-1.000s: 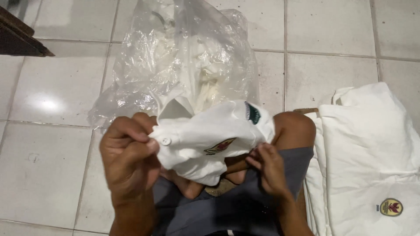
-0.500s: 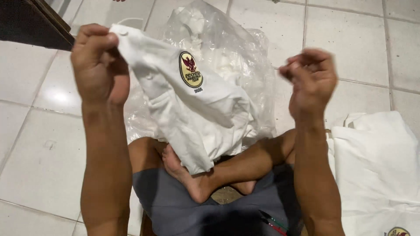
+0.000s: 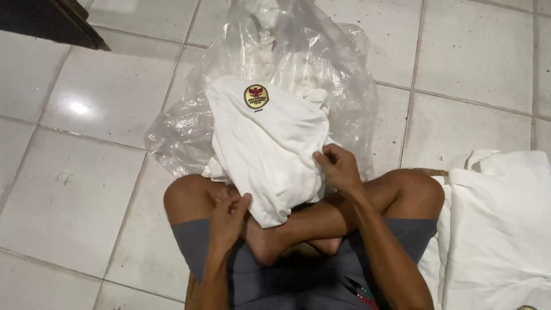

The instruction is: Trimming loose threads from a white polo shirt using thread snips while sitting on the floor.

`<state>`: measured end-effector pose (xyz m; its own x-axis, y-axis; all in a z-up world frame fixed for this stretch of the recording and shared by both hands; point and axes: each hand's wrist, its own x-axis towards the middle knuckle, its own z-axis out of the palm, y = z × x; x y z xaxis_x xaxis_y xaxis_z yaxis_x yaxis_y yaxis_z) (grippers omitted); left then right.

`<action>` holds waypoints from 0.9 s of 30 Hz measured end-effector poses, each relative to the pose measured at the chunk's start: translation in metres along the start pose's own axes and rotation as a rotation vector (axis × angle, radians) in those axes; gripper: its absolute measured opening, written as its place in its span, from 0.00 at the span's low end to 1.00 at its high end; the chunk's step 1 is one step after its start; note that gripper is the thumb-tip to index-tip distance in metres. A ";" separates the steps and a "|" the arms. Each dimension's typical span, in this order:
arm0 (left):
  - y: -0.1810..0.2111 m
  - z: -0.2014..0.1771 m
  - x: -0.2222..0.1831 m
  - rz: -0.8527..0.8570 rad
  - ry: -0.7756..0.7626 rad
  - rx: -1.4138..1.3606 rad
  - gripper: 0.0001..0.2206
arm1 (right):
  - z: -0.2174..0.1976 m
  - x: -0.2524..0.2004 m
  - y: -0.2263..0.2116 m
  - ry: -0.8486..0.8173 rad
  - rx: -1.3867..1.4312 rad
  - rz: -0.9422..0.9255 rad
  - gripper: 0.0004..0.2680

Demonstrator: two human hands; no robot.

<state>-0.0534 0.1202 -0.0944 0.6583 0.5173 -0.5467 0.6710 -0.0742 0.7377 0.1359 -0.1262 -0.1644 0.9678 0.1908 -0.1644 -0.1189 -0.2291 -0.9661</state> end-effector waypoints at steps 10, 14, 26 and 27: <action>0.031 0.070 0.009 0.248 -0.208 -0.376 0.10 | -0.076 0.033 -0.215 0.090 0.606 -0.367 0.06; 0.102 -0.010 0.018 0.436 -0.206 -1.256 0.15 | -0.121 0.053 -0.273 0.109 0.725 -0.612 0.13; 0.153 -0.072 0.021 0.459 -0.496 -0.609 0.12 | -0.100 0.028 -0.287 -0.297 0.169 -0.441 0.03; 0.139 -0.060 0.022 0.304 -0.445 -0.510 0.12 | -0.089 0.019 -0.270 -0.361 0.030 -0.178 0.02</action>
<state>0.0342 0.1729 0.0199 0.9384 0.1347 -0.3183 0.2670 0.3021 0.9151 0.2064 -0.1453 0.1106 0.8345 0.5489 -0.0484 0.0319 -0.1358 -0.9902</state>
